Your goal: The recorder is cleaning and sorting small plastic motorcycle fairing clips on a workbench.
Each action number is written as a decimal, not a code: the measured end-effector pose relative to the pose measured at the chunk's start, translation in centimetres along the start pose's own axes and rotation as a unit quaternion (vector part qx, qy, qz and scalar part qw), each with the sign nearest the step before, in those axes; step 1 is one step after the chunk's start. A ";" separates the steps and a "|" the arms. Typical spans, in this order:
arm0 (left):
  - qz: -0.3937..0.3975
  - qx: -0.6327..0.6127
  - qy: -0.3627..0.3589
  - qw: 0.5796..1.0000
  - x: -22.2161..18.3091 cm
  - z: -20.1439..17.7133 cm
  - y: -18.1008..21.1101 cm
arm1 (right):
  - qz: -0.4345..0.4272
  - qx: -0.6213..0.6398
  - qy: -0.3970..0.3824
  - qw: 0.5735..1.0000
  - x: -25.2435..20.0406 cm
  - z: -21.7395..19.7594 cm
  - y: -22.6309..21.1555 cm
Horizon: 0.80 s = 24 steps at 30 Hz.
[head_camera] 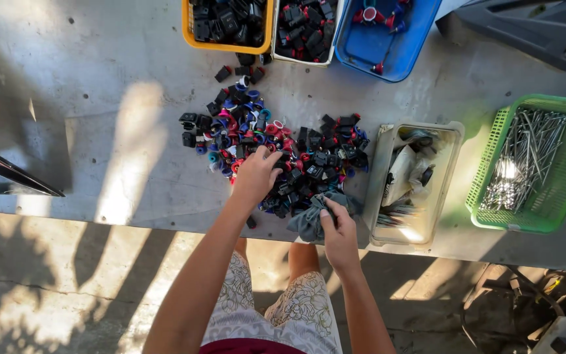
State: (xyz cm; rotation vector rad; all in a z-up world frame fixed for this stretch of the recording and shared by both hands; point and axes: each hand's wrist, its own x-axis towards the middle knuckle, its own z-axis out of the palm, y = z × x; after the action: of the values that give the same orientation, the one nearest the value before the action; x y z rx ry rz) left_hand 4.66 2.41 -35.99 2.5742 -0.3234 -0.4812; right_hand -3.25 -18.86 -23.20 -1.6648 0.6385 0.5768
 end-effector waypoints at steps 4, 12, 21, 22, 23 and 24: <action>-0.026 -0.111 0.052 0.992 -0.2 -1.3 1.5 | -0.039 -0.028 0.009 0.999 -0.2 0.7 -1.5; -0.188 -0.612 -0.002 0.768 -8.2 -9.9 10.9 | -0.248 0.005 0.121 0.961 -3.6 2.4 -5.5; -0.234 -0.663 0.104 0.703 -10.4 -15.2 16.2 | -0.302 -0.008 0.058 0.952 -8.4 3.1 -11.5; -0.227 -0.664 0.109 0.704 -10.8 -16.2 16.5 | -0.310 -0.009 0.057 0.949 -8.0 3.0 -11.4; -0.224 -0.687 0.064 0.688 -11.2 -17.0 16.8 | -0.284 0.013 0.078 0.956 -7.6 2.9 -11.2; -0.222 -0.709 0.018 0.670 -11.8 -17.8 17.1 | -0.255 0.034 0.098 0.961 -7.3 2.7 -10.9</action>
State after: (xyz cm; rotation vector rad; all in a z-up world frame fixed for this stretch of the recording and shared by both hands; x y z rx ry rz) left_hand -1.44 -0.79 -9.50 1.0429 0.5575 -0.5157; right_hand -1.10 -13.91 -10.94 -1.7460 0.3377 0.0189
